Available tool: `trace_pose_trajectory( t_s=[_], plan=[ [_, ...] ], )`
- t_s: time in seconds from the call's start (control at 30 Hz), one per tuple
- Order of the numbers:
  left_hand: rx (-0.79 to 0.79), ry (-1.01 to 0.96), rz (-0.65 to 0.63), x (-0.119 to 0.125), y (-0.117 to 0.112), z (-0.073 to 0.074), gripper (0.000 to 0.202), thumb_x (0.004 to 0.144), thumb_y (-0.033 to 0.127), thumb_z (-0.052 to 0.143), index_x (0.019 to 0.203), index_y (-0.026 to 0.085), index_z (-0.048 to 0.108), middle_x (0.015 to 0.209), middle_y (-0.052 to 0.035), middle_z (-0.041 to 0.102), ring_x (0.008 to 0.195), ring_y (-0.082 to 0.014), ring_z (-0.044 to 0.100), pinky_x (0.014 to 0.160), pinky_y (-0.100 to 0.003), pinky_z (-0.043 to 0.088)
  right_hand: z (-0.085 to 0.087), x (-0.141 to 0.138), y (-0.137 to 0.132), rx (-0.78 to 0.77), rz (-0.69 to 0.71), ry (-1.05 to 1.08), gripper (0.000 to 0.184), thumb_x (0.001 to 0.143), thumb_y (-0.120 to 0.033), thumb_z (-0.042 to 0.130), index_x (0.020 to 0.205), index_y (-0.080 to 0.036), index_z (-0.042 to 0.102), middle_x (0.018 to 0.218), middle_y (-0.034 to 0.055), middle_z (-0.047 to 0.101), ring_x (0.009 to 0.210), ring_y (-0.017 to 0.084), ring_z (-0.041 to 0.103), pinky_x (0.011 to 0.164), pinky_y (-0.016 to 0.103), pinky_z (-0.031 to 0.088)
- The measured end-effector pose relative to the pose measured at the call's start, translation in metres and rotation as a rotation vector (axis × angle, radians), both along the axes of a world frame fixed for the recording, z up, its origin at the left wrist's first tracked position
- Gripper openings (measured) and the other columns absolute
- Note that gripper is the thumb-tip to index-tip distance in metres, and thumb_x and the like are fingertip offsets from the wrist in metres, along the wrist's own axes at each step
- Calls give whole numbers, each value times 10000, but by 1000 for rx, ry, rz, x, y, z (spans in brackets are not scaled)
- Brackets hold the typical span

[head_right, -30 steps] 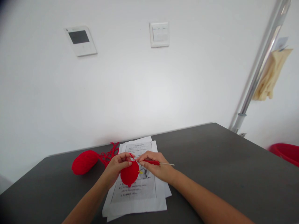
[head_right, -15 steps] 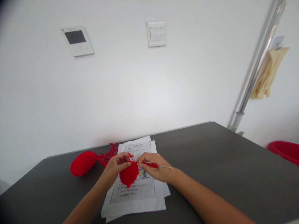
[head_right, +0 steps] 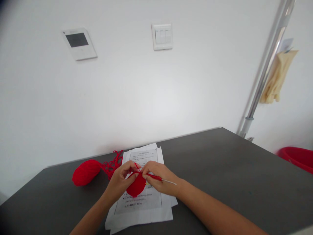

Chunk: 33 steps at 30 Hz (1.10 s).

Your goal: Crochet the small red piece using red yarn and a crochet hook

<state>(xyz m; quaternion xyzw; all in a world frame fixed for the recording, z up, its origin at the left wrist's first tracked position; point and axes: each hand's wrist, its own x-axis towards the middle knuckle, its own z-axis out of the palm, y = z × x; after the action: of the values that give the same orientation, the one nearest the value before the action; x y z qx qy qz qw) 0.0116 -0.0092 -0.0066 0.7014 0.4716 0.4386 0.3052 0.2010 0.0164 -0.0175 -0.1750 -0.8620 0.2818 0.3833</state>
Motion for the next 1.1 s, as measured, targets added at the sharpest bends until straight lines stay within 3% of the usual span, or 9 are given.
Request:
trace_pose_trajectory(
  t_s=[0.17, 0.37, 0.57, 0.8, 0.9, 1.1],
  plan=[
    [-3, 5, 18, 1, 0, -1, 93, 685, 103, 529, 709, 187, 561, 807, -25, 625, 782, -164, 564, 733, -274, 435, -4, -3, -1, 72, -4, 40, 77, 880, -153, 443, 870, -183, 513, 907, 61, 560, 860, 148, 545, 772, 280, 468],
    [-146, -193, 68, -2, 7, -7, 319, 691, 216, 628, 1005, 176, 583, 699, 5, 580, 673, -144, 538, 641, -254, 434, -7, -3, 0, 138, -76, -18, 136, 875, -159, 460, 990, -198, 521, 1054, 84, 534, 915, 146, 550, 788, 273, 483],
    [-330, -435, 43, 4, 8, -8, 404, 611, 255, 723, 976, 155, 582, 619, 37, 554, 589, -112, 519, 576, -230, 405, -7, -2, 2, 272, -85, -87, 134, 893, -180, 435, 966, -181, 546, 1078, 90, 549, 964, 164, 545, 818, 289, 488],
    [-484, -782, 57, 17, 2, -14, 416, 582, 258, 752, 951, 139, 600, 661, 14, 573, 617, -118, 557, 629, -253, 433, -5, -4, -2, 312, -109, -123, 169, 898, -161, 421, 1023, -172, 535, 1131, 100, 500, 1019, 189, 497, 862, 326, 470],
    [-398, -714, 104, 20, 2, -15, 417, 597, 271, 739, 972, 153, 600, 650, 27, 566, 612, -116, 547, 615, -242, 430, -8, -8, -5, 324, -150, -66, 156, 903, -163, 408, 1027, -168, 503, 1098, 121, 503, 998, 203, 495, 839, 346, 478],
    [-200, -311, 123, 11, 6, -11, 369, 661, 249, 670, 1016, 166, 610, 623, 28, 566, 613, -133, 526, 603, -245, 421, -13, -13, -7, 230, -201, -43, 105, 895, -147, 396, 940, -176, 487, 989, 100, 532, 912, 190, 509, 804, 335, 475]
  ],
)
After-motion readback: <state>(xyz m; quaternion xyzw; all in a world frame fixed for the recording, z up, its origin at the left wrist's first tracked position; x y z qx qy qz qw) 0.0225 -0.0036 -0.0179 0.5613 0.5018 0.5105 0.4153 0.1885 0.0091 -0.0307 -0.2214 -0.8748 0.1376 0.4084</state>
